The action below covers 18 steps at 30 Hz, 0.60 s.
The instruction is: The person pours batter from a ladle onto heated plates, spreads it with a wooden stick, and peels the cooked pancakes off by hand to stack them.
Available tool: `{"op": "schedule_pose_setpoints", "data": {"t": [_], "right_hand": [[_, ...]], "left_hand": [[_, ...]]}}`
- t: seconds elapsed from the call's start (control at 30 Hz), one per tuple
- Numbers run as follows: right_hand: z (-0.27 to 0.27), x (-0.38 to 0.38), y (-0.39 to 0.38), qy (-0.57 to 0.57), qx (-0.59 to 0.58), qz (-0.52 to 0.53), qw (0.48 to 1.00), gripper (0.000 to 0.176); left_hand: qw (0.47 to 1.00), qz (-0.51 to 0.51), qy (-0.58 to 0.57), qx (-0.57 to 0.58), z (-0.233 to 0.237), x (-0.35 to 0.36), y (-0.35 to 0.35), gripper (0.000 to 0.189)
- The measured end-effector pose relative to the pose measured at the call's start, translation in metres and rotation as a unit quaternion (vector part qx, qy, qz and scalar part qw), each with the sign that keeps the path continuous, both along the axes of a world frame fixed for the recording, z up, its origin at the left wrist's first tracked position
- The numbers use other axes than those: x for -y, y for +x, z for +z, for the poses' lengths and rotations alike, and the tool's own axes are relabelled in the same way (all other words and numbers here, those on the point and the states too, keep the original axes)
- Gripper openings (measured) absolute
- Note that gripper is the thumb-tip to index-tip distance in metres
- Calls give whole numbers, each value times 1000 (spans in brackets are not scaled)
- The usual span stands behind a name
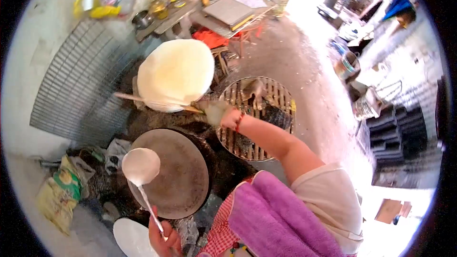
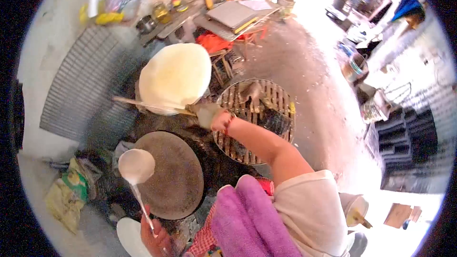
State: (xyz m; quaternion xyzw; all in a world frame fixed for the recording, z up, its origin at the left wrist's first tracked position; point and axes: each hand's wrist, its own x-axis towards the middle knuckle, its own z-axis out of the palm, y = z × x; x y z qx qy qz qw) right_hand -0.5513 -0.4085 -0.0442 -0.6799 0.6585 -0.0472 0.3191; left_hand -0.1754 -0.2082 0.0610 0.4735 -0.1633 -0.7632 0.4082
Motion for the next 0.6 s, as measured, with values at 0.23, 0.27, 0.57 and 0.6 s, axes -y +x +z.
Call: {"op": "schedule_pose_setpoints", "data": {"t": [0.23, 0.27, 0.57, 0.6], "right_hand": [[-31, -185, 18, -85, 155, -93, 980, 56], [-51, -203, 29, -120, 188, -94, 970, 53], [-71, -294, 75, 121, 441, -304, 836, 46], [-77, -300, 78, 62, 417, -295, 858, 45]], "left_hand": [[685, -157, -412, 580, -100, 8, -36, 43], [725, -174, -368, 555, -106, 9, -39, 43], [981, -28, -114, 153, -127, 31, -60, 40], [995, 17, -90, 44, -123, 36, -62, 34]]}}
